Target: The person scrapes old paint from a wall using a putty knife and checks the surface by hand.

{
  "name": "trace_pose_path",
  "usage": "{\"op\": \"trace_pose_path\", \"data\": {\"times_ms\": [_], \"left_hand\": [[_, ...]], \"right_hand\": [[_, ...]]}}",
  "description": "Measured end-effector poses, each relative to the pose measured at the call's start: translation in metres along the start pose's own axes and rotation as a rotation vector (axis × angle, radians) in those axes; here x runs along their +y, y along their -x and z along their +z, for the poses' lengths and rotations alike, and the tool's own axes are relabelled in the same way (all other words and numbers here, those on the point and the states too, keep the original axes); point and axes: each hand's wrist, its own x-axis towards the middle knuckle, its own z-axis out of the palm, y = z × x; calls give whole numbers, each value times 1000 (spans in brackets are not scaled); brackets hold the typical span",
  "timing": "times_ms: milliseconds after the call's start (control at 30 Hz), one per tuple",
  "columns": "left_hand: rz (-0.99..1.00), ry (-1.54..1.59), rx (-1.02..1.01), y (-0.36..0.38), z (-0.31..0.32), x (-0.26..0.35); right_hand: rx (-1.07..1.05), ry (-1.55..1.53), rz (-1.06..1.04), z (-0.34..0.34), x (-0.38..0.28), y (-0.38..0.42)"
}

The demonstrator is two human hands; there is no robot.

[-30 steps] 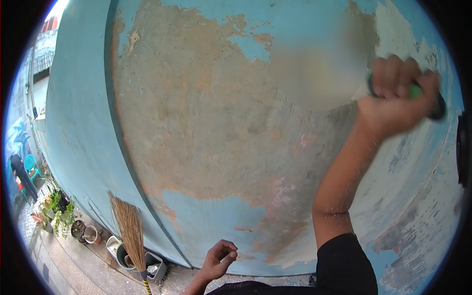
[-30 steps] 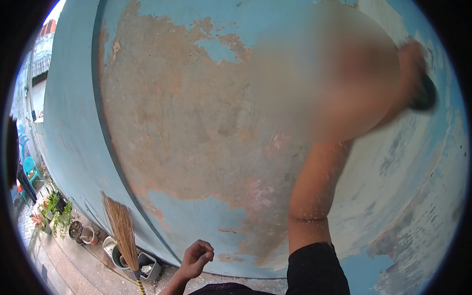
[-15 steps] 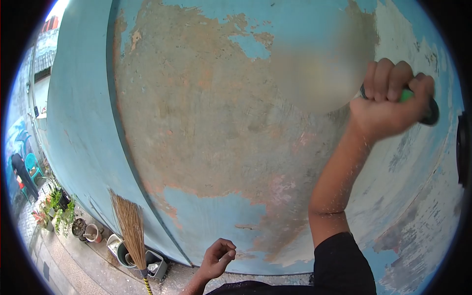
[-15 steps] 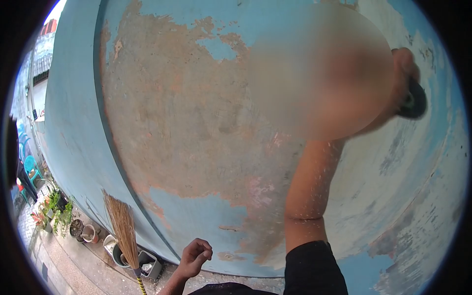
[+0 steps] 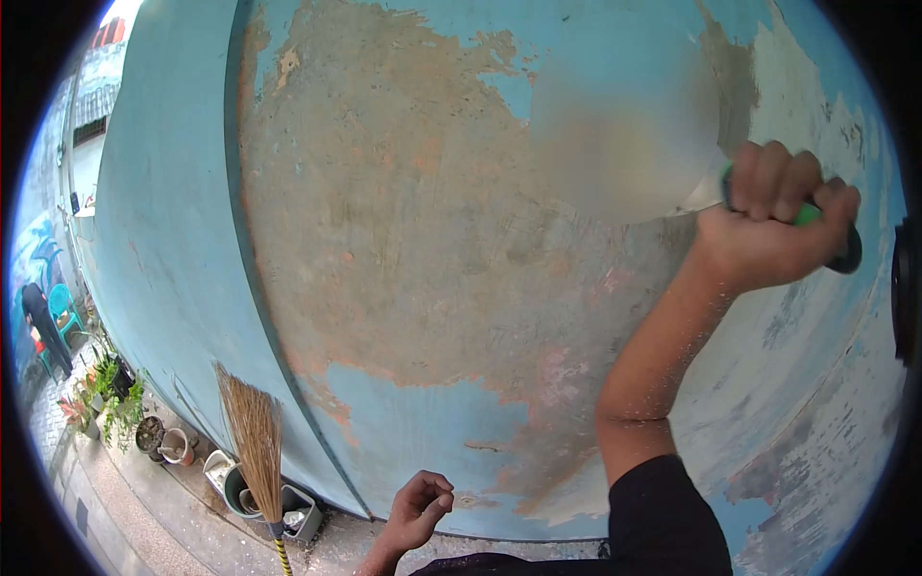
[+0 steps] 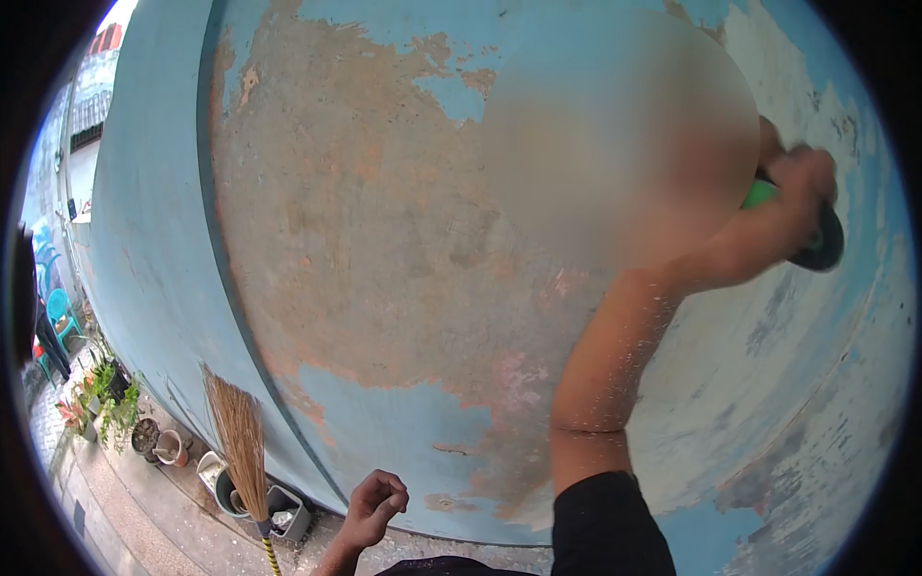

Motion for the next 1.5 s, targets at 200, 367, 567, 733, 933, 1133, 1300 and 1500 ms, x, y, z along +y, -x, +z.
{"op": "trace_pose_path", "data": {"times_ms": [200,367,567,733,933,1133,1300,1500], "left_hand": [[17,-76,-32,-3,4,5],[48,-44,29,0,-10,0],[19,0,-3,-11,-13,0],[11,-28,-99,-25,-9,6],[-9,-19,-115,-26,-2,4],[9,-20,-144,-25,1,6],[24,-1,-118,-23,2,6],[52,-10,-120,-14,1,7]], "right_hand": [[85,201,-49,13,9,21],[141,458,-146,29,44,20],[-35,132,-82,-6,13,-4],[48,260,-104,19,14,-1],[7,400,-157,24,36,-5],[7,413,-35,20,42,-8],[-82,196,-156,6,17,-15],[-16,90,-4,5,1,-5]]}}
